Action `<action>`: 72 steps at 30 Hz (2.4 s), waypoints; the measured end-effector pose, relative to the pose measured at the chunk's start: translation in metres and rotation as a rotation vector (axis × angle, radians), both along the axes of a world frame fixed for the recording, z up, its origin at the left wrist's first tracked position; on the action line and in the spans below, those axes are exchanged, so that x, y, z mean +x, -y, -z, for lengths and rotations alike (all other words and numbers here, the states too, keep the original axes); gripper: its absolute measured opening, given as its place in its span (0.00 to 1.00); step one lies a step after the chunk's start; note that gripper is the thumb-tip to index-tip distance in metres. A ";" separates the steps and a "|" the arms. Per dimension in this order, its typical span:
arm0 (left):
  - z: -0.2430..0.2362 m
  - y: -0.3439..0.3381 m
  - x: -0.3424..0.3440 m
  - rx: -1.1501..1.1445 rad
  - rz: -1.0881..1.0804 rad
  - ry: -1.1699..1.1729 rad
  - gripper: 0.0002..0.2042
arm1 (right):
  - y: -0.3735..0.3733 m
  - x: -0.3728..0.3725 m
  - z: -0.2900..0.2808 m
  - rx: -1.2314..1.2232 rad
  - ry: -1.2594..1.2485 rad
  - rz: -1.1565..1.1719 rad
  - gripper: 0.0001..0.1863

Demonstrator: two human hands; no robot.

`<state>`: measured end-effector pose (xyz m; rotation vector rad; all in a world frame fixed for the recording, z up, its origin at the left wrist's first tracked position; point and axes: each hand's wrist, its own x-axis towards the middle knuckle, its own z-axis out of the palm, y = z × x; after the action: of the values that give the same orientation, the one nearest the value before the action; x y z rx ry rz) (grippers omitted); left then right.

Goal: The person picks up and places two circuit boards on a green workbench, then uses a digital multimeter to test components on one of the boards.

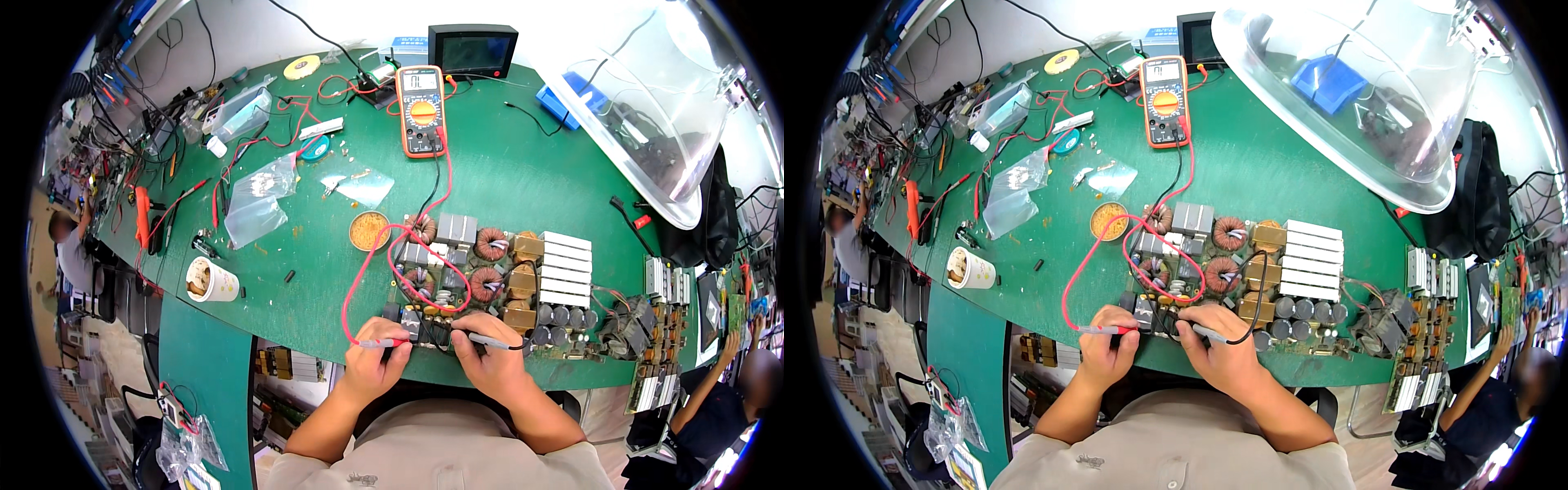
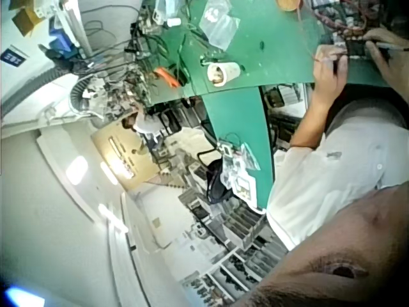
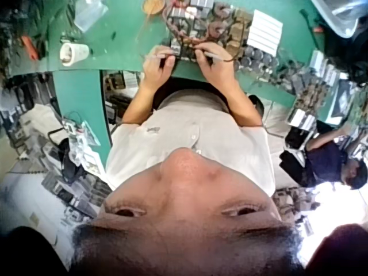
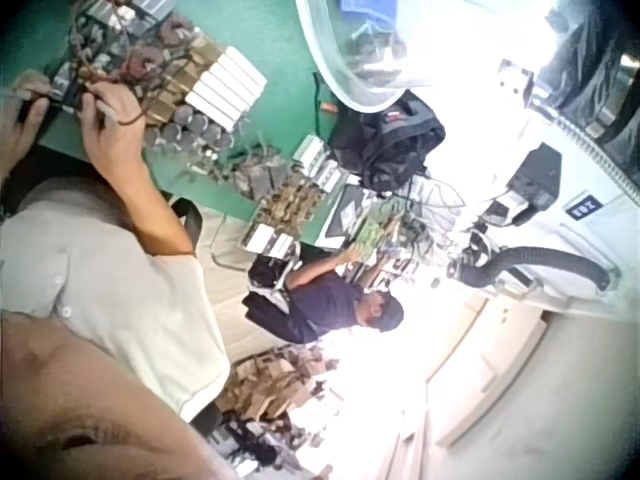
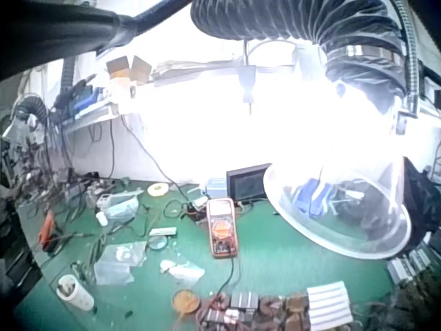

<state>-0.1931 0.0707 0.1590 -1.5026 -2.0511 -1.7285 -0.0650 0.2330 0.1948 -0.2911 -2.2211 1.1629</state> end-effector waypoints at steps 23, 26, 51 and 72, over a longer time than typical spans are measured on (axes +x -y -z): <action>0.012 0.004 0.000 0.016 -0.017 0.155 0.05 | -0.014 0.017 0.014 -0.928 -0.284 -0.078 0.12; 0.011 0.004 0.000 0.005 -0.015 0.143 0.05 | -0.016 0.018 0.013 -0.988 -0.304 -0.093 0.13; 0.015 0.003 0.000 0.012 0.014 0.179 0.10 | -0.024 0.018 0.017 -1.129 -0.461 -0.073 0.13; 0.012 0.003 0.002 0.148 0.053 0.591 0.11 | -0.022 0.014 0.019 -1.027 -0.423 -0.027 0.15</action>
<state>-0.1911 0.0676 0.1473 -1.0977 -2.0472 -2.5165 -0.0514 0.2554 0.1760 -0.3664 -1.1269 2.0748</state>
